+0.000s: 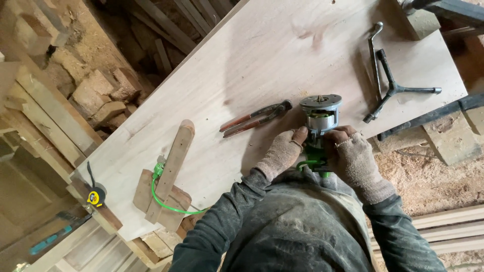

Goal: The person adjusts a green handheld woodworking router on a workbench using a hex key and their hands. They loosen and tighten the tool's components, remove and reinsert a small metal part, and make fine adjustments to the router's settings.

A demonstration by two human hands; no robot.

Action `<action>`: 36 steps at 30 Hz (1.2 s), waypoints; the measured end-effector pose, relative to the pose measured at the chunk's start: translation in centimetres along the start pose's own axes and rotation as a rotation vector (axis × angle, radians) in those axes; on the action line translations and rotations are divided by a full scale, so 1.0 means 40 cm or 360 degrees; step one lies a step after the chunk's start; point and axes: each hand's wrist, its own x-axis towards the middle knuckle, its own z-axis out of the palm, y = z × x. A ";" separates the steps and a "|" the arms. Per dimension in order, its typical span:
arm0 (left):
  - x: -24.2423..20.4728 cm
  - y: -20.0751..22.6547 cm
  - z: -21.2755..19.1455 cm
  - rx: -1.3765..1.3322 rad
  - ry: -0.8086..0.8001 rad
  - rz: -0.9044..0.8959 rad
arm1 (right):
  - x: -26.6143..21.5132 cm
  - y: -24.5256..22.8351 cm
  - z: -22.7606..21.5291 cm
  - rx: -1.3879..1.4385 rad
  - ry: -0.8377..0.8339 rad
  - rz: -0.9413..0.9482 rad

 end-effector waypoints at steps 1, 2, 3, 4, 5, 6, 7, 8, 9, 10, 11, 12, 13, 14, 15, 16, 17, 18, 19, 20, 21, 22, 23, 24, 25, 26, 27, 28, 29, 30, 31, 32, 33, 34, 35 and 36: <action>0.003 -0.005 0.001 -0.0001 0.0001 0.0003 | 0.003 -0.011 -0.011 -0.0001 0.0002 -0.0002; 0.006 -0.011 0.002 -0.0015 0.0004 0.0002 | 0.006 -0.021 -0.022 0.0046 0.0033 -0.0008; 0.008 -0.017 0.003 -0.0031 0.0009 -0.0002 | 0.008 -0.032 -0.032 0.0096 0.0063 -0.0014; 0.010 -0.019 0.006 -0.0032 0.0012 -0.0002 | 0.003 -0.032 -0.032 0.0097 0.0062 -0.0017; 0.012 -0.022 0.009 -0.0029 0.0010 -0.0002 | -0.003 -0.033 -0.032 0.0021 0.0076 -0.0042; 0.014 -0.024 0.013 -0.0027 0.0008 -0.0003 | -0.008 -0.033 -0.032 -0.0055 0.0089 -0.0067; 0.007 -0.010 0.009 -0.0025 0.0007 -0.0001 | -0.013 -0.023 -0.025 -0.0056 0.0091 -0.0066; 0.001 0.004 0.005 -0.0021 -0.0004 -0.0009 | -0.018 -0.012 -0.019 -0.0063 0.0092 -0.0084; -0.009 0.017 0.001 -0.0018 -0.0012 -0.0020 | -0.024 -0.004 -0.012 -0.0067 0.0089 -0.0103; -0.016 0.019 -0.003 -0.0019 -0.0011 -0.0022 | -0.025 -0.001 -0.006 -0.0064 0.0088 -0.0103; -0.019 0.024 -0.006 -0.0004 -0.0021 -0.0017 | -0.023 0.003 -0.001 -0.0058 0.0068 -0.0085; -0.023 0.029 -0.010 0.0011 -0.0031 -0.0012 | -0.022 0.008 0.004 -0.0052 0.0048 -0.0068; -0.015 0.020 -0.005 0.0009 -0.0030 -0.0013 | -0.020 0.008 0.003 -0.0052 0.0046 -0.0069; -0.008 0.011 0.001 -0.0009 -0.0033 -0.0001 | -0.017 0.007 0.002 -0.0071 0.0039 -0.0061; -0.001 0.002 0.006 -0.0027 -0.0035 0.0011 | -0.015 0.007 0.002 -0.0090 0.0032 -0.0053; -0.003 0.003 0.005 -0.0029 -0.0033 0.0010 | -0.010 0.000 0.000 -0.0089 0.0031 -0.0055; -0.004 0.004 0.004 -0.0048 -0.0028 0.0035 | -0.006 -0.005 -0.002 -0.0071 0.0112 -0.0097; -0.004 0.005 0.005 -0.0066 -0.0023 0.0060 | -0.001 -0.011 -0.005 -0.0053 0.0194 -0.0140; -0.006 0.008 0.003 -0.0067 -0.0021 0.0059 | -0.001 -0.016 -0.013 -0.0051 0.0193 -0.0141; -0.007 0.011 0.001 -0.0048 -0.0025 0.0046 | -0.002 -0.021 -0.022 -0.0070 0.0190 -0.0152; -0.011 0.012 0.000 -0.0028 -0.0031 0.0030 | -0.005 -0.027 -0.030 -0.0087 0.0185 -0.0162; -0.008 0.009 0.000 -0.0029 -0.0031 0.0025 | -0.012 -0.016 -0.024 -0.0085 0.0182 -0.0160; -0.005 0.006 0.000 -0.0036 -0.0055 0.0001 | -0.019 -0.005 -0.018 -0.0102 0.0165 -0.0184; -0.003 0.004 0.000 -0.0044 -0.0078 -0.0024 | -0.025 0.006 -0.012 -0.0119 0.0147 -0.0209; -0.007 0.009 -0.003 -0.0042 -0.0078 -0.0026 | -0.027 0.009 -0.007 -0.0117 0.0147 -0.0208; -0.012 0.014 -0.006 -0.0039 -0.0082 -0.0052 | -0.028 0.012 -0.002 -0.0121 0.0082 -0.0164; -0.013 0.023 -0.009 -0.0034 -0.0089 -0.0072 | -0.027 0.017 0.001 -0.0130 0.0022 -0.0121; -0.010 0.027 -0.008 -0.0032 -0.0091 -0.0067 | -0.026 0.019 0.003 -0.0134 0.0027 -0.0120; -0.012 0.028 -0.006 -0.0024 -0.0094 -0.0073 | -0.027 0.019 0.005 -0.0109 0.0021 -0.0082; -0.015 0.028 -0.005 -0.0017 -0.0097 -0.0079 | -0.027 0.019 0.008 -0.0084 0.0016 -0.0045; -0.015 0.027 -0.006 -0.0018 -0.0097 -0.0079 | -0.018 0.004 -0.005 -0.0084 0.0015 -0.0046; -0.015 0.027 -0.007 -0.0031 -0.0098 -0.0086 | -0.009 -0.011 -0.018 -0.0100 0.0005 -0.0055; -0.016 0.027 -0.006 -0.0045 -0.0099 -0.0094 | 0.000 -0.025 -0.032 -0.0116 -0.0007 -0.0064; -0.017 0.030 -0.005 -0.0048 -0.0099 -0.0095 | -0.017 -0.004 -0.024 -0.0118 -0.0010 -0.0066; -0.018 0.033 -0.007 -0.0049 -0.0115 -0.0109 | -0.032 0.015 -0.013 -0.0157 0.0022 -0.0142; -0.019 0.036 -0.010 -0.0049 -0.0132 -0.0123 | -0.047 0.034 -0.002 -0.0197 0.0053 -0.0217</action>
